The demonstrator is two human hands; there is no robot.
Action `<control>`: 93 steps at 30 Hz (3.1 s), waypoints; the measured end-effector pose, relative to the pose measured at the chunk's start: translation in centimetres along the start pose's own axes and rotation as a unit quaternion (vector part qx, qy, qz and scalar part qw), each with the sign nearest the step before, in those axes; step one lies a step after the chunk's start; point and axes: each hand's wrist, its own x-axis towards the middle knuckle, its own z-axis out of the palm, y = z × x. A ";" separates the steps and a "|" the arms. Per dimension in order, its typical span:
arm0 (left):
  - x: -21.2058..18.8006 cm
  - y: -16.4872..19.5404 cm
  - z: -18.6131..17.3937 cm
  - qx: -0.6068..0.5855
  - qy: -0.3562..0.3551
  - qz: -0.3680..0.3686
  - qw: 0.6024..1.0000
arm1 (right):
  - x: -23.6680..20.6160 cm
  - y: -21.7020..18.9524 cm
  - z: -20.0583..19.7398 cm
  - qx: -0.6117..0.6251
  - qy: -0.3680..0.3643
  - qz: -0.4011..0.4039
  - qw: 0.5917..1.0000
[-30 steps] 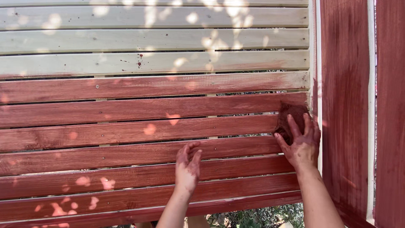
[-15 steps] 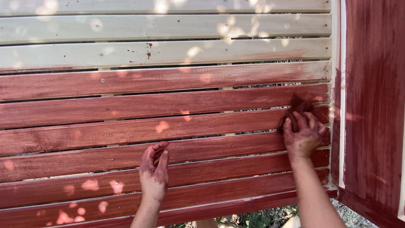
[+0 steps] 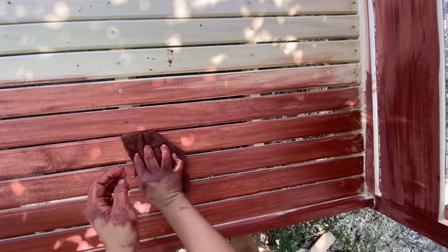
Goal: The person wipes a red wood stain onto the slatted surface of a wooden bench frame using a cloth, working across the boards section by section. Near the end they dip the cloth into a bowl of stain to reload it and continue coating the untreated wood.
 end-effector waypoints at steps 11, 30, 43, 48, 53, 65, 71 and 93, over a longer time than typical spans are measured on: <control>-3.5 -1.7 9.3 0.066 -0.029 -0.003 0.997 | -10.9 40.3 -11.4 -0.156 0.016 0.145 0.977; -1.4 -6.9 -3.9 0.055 0.165 -0.001 0.985 | -1.2 25.7 -7.1 -0.102 0.122 0.106 0.982; -1.1 -3.4 -6.8 0.023 0.190 0.036 0.981 | 12.8 -5.0 -1.3 -0.079 -0.183 -0.101 0.975; 0.0 -2.1 -3.8 -0.032 0.189 -0.023 0.981 | 9.2 6.1 -3.9 -0.040 -0.043 -0.120 0.991; 0.9 -2.0 -1.1 -0.038 0.169 -0.018 0.985 | 1.7 25.7 -7.3 -0.074 0.042 -0.055 0.995; 0.3 -6.3 -6.8 -0.057 0.237 -0.046 0.969 | -2.3 44.4 -11.7 -0.096 0.135 0.151 0.975; 3.0 -6.3 -11.8 -0.046 0.269 -0.003 0.962 | 2.1 22.7 -3.9 -0.167 0.064 0.156 0.971; 7.3 -3.2 -28.4 -0.105 0.399 0.043 0.910 | 14.1 -21.4 7.2 0.048 -0.059 -0.498 0.864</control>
